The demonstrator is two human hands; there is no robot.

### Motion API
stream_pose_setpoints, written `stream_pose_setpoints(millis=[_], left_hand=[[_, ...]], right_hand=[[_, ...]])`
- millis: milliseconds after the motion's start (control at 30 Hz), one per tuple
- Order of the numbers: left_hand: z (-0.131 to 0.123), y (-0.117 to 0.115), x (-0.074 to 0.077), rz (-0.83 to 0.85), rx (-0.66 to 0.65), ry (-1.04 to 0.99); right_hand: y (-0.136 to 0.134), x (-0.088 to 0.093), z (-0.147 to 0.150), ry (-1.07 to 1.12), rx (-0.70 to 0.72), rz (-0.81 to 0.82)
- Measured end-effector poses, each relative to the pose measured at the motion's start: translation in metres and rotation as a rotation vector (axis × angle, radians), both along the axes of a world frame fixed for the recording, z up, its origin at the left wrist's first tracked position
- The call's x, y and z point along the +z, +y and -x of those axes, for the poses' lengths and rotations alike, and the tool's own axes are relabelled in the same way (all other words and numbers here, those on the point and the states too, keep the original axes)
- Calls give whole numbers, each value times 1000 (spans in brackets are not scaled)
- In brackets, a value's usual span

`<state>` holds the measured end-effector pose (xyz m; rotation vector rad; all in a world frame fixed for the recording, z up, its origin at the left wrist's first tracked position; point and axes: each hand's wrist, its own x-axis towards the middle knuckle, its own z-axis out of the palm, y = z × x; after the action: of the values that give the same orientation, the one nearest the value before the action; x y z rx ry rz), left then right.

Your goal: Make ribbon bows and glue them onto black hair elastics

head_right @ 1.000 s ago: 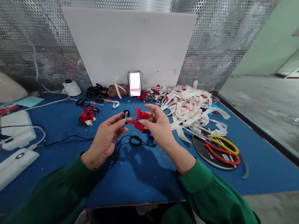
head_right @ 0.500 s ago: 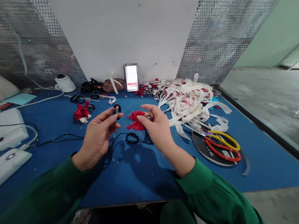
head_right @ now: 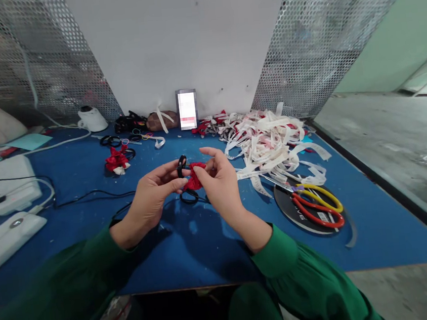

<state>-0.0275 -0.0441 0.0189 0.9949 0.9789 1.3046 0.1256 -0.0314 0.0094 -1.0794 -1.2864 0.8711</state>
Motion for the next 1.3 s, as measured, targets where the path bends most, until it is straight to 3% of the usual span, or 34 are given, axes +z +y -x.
stream_pose_setpoints(millis=[333,500,600,800,1300], left_hand=[[-1,-1,-5,29,-10,-28],[1,1,-2,48,-13,-70],[4,4,-1,99,-17,-134],[9,7,-1,162,-67,-245],[9,6,4,249,-212,-253]], right_hand=[[-6,-1,9,60,-41,109],[-3,-2,5,21,33,78],[-1,0,0,-39,92,0],[4,3,-10,-361,191,-297],[14,17,-29,-614,194,-559]])
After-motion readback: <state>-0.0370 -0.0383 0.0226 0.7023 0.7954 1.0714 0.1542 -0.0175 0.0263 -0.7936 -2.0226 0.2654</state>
